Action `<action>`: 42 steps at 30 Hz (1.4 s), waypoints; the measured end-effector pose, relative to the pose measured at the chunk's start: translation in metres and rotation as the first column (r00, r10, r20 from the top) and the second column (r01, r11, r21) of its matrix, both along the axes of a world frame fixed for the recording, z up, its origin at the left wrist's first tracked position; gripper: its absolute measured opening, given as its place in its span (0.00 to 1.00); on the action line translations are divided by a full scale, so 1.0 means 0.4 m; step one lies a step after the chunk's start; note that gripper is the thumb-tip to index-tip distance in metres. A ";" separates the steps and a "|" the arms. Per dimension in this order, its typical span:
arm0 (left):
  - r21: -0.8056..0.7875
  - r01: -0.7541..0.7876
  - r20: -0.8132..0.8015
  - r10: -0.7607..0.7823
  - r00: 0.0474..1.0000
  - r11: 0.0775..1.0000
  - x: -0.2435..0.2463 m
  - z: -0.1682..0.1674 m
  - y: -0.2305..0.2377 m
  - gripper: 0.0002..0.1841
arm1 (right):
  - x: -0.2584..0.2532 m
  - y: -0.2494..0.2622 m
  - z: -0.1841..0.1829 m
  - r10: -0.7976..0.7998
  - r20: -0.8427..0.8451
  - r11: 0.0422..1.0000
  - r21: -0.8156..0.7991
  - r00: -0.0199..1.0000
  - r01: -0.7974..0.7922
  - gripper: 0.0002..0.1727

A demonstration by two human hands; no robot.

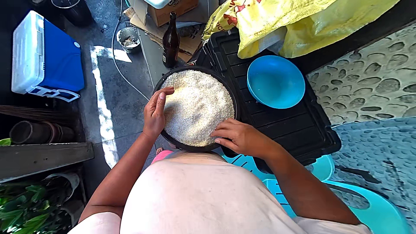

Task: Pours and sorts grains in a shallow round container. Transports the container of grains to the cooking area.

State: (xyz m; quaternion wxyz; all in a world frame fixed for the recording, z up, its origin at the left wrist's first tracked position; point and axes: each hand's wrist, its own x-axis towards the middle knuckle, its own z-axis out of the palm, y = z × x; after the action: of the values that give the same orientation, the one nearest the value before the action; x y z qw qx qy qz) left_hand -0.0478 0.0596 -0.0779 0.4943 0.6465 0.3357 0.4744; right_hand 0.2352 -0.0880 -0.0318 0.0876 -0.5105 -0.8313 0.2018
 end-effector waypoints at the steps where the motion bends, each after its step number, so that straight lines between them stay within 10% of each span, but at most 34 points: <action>1: -0.002 0.002 -0.002 -0.002 1.000 1.000 0.000 0.000 0.000 0.27 | -0.013 0.017 -0.009 0.015 0.007 1.000 -0.012 1.000 -0.015 0.20; 12: 0.032 0.109 -0.289 -0.096 0.953 0.993 0.020 0.012 0.004 0.30 | -0.089 0.208 0.038 -0.014 -0.062 0.994 -0.111 0.998 0.007 0.18; 16: 0.045 0.084 -0.237 -0.071 0.969 0.995 0.013 0.006 0.002 0.30 | -0.043 0.234 0.081 -0.068 -0.262 0.993 0.074 0.963 0.090 0.16; 22: 0.089 0.032 -0.149 -0.018 0.989 0.995 0.008 0.000 -0.003 0.31 | 0.026 0.172 0.113 -0.228 -0.121 0.959 0.144 0.966 0.244 0.07; 33: 0.043 -0.058 0.041 0.057 0.998 0.997 0.000 -0.017 -0.006 0.32 | -0.124 0.022 -0.040 0.123 -0.331 0.988 -0.043 0.936 -0.145 0.15; 42: 0.035 -0.040 0.005 0.040 0.999 0.999 -0.004 -0.007 -0.011 0.31 | -0.094 0.124 -0.018 -0.005 -0.349 1.000 0.022 0.937 0.013 0.18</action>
State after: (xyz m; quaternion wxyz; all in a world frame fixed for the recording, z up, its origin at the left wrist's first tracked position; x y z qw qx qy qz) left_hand -0.0492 0.0553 -0.0808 0.4740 0.6473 0.3389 0.4914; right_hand 0.1977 -0.0385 -0.0389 0.2407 -0.4692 -0.8026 0.2788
